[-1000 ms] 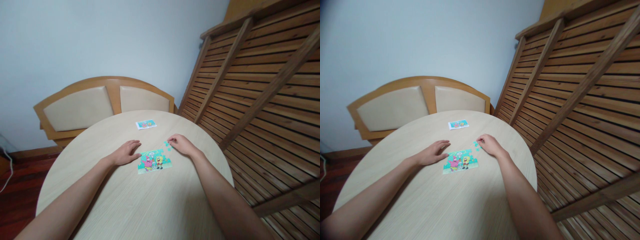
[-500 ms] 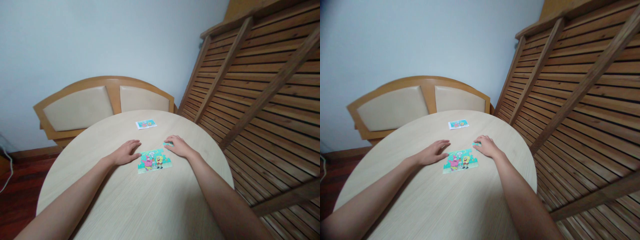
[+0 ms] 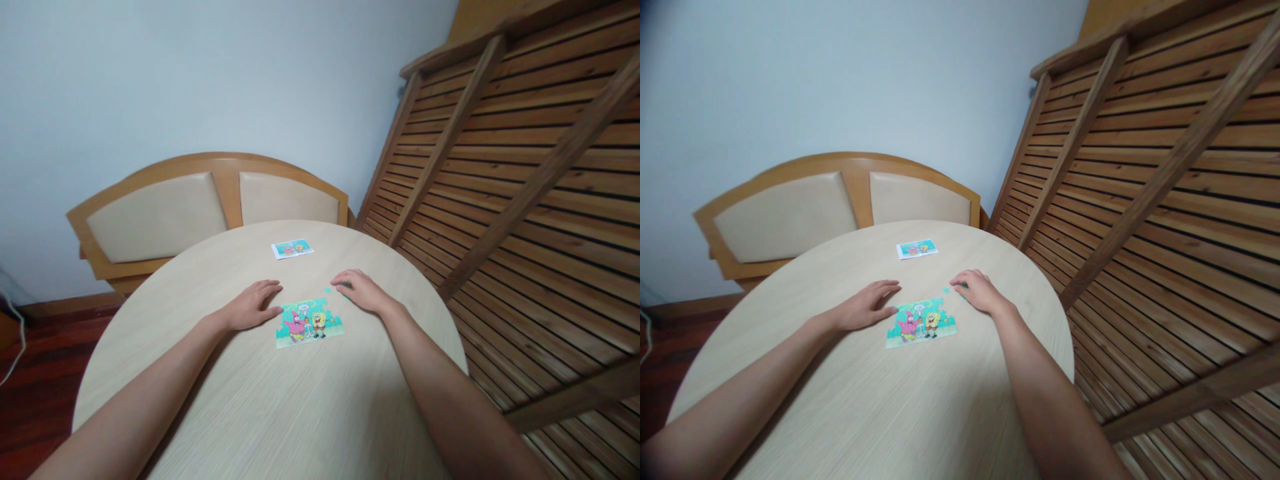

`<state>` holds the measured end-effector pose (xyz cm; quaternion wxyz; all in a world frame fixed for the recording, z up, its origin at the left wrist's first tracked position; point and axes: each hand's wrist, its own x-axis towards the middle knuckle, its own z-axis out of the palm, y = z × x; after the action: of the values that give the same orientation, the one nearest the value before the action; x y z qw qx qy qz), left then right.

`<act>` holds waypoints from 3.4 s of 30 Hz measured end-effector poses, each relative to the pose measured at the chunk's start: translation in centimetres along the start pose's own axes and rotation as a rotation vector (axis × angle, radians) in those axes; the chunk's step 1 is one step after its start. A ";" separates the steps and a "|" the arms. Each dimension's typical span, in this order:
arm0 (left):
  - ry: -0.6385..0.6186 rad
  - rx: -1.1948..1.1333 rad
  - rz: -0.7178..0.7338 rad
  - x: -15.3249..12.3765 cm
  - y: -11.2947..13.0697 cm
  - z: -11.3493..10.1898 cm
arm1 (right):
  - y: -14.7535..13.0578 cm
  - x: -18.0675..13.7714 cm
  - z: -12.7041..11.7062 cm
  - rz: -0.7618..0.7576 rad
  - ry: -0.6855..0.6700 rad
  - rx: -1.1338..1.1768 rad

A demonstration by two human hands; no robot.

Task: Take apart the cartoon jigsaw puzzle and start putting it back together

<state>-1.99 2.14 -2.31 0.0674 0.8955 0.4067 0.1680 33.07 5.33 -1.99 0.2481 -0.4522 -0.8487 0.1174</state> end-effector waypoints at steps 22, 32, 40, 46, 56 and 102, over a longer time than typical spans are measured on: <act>-0.015 0.017 -0.002 -0.1 -0.3 0.2 | -2.1 -0.4 -1.7 0.045 -0.075 -0.025; -0.005 0.028 -0.001 -0.1 -0.2 0.2 | -2.4 -0.3 -1.7 0.004 -0.136 0.061; -0.011 0.034 -0.002 0.0 -0.2 0.2 | -1.8 -0.5 -1.5 -0.021 -0.210 0.053; -0.003 0.021 0.004 0.0 -0.4 0.4 | -2.6 -0.4 -1.0 0.021 -0.184 0.014; -0.017 0.021 -0.001 0.0 -0.5 0.4 | -3.5 -0.3 -0.9 0.015 -0.149 0.017; -0.010 0.008 0.008 -0.2 -0.7 0.2 | -0.9 -1.0 -2.8 0.309 -0.291 0.165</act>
<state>-2.52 2.44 -2.73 0.0652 0.8981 0.4037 0.1618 34.37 3.98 0.43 0.1380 -0.5334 -0.7837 0.2870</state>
